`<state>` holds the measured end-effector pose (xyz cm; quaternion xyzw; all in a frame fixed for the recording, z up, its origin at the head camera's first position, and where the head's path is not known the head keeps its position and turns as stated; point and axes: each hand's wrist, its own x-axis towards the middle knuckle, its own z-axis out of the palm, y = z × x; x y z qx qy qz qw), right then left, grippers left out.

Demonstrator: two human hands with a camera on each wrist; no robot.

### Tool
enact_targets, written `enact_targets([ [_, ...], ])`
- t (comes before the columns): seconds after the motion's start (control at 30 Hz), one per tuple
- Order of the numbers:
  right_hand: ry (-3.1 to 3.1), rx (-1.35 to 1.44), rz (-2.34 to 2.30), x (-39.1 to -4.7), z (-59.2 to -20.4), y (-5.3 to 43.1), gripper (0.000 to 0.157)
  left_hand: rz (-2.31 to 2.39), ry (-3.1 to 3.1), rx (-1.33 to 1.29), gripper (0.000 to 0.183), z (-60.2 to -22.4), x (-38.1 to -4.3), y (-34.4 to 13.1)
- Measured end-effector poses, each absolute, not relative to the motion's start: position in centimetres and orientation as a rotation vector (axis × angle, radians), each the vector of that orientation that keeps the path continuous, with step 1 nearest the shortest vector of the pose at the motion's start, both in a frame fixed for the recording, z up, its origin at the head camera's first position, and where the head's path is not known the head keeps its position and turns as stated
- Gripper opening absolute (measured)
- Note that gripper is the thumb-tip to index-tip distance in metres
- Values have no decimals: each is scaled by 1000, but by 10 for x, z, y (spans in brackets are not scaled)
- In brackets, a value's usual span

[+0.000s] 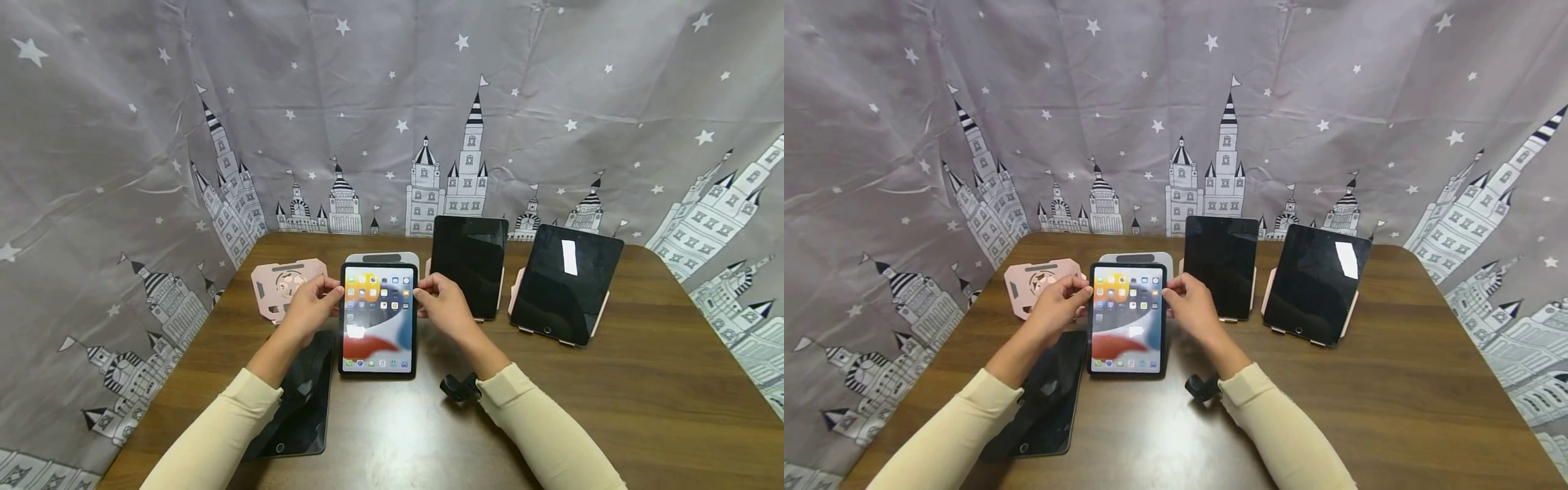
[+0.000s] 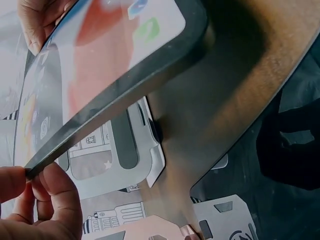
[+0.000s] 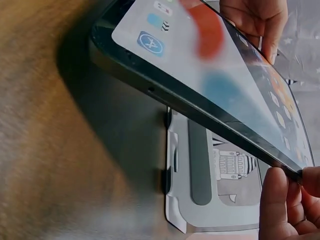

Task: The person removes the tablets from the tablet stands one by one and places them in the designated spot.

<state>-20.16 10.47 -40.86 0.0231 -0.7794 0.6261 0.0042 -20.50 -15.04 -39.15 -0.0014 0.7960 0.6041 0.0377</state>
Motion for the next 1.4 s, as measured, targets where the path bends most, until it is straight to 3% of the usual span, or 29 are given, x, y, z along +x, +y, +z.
enact_targets([
  [1.4,-2526,65,2154,-166,-441,96,8,1610,2365,-60,9,-420,-171,-162],
])
